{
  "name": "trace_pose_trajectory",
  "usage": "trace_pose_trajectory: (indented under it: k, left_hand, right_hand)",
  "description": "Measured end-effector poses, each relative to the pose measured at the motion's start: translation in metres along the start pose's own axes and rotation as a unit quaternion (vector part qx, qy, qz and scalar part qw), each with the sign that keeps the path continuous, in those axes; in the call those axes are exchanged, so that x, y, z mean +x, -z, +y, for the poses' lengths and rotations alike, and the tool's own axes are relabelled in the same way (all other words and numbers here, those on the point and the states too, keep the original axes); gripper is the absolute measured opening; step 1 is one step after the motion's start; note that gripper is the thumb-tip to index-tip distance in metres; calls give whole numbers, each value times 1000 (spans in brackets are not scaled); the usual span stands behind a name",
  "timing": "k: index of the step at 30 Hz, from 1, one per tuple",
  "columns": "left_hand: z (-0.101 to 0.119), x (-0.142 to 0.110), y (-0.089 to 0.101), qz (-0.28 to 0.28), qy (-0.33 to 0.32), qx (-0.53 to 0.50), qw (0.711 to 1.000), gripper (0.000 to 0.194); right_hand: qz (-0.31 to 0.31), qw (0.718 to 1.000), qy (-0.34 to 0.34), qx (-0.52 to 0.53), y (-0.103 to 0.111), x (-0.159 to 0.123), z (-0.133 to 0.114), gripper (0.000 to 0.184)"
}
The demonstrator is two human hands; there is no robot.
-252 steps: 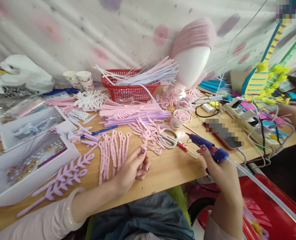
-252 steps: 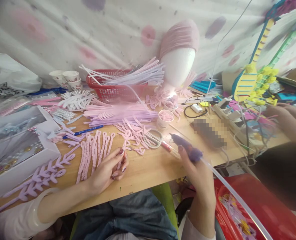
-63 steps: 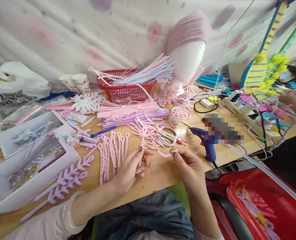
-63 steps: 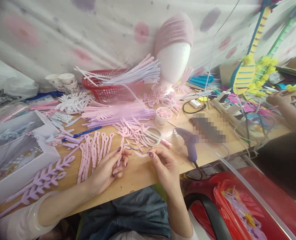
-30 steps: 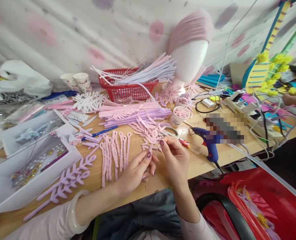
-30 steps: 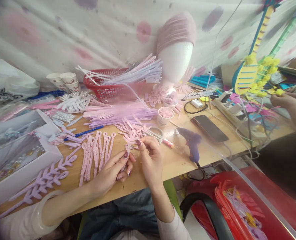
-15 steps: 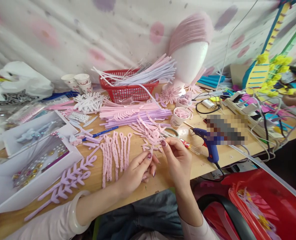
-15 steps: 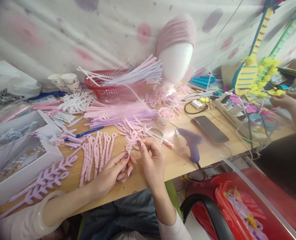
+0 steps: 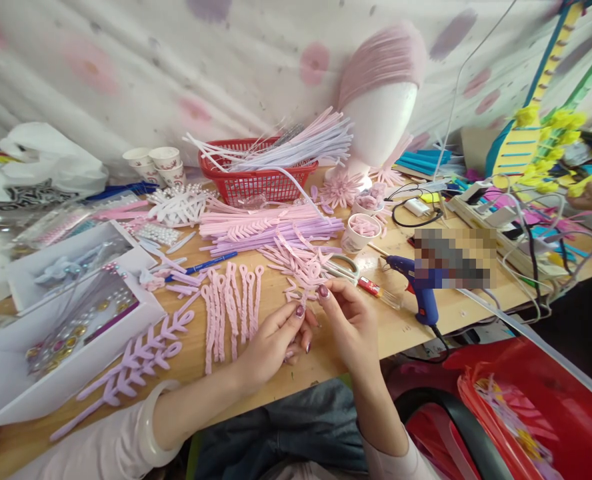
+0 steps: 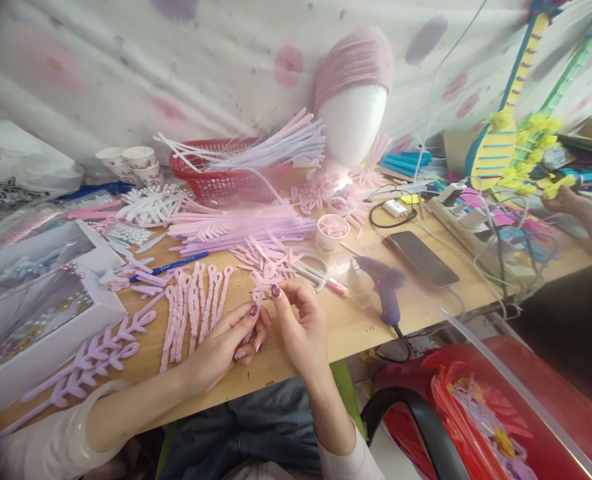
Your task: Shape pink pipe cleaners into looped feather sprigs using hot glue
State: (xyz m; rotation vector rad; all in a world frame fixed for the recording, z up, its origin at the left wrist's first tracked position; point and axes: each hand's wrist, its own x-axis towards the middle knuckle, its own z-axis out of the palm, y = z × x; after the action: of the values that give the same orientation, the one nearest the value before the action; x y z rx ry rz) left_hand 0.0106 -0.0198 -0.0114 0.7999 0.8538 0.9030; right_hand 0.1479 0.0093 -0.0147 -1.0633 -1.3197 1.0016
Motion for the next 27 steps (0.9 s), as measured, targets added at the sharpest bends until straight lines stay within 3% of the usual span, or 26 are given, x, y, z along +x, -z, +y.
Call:
trace_pose_trajectory:
  k: [27]
  left_hand:
    - [-3, 0, 4, -6, -12, 29, 999, 28]
  right_hand:
    - [0, 1000, -7, 9, 5, 2, -4, 7]
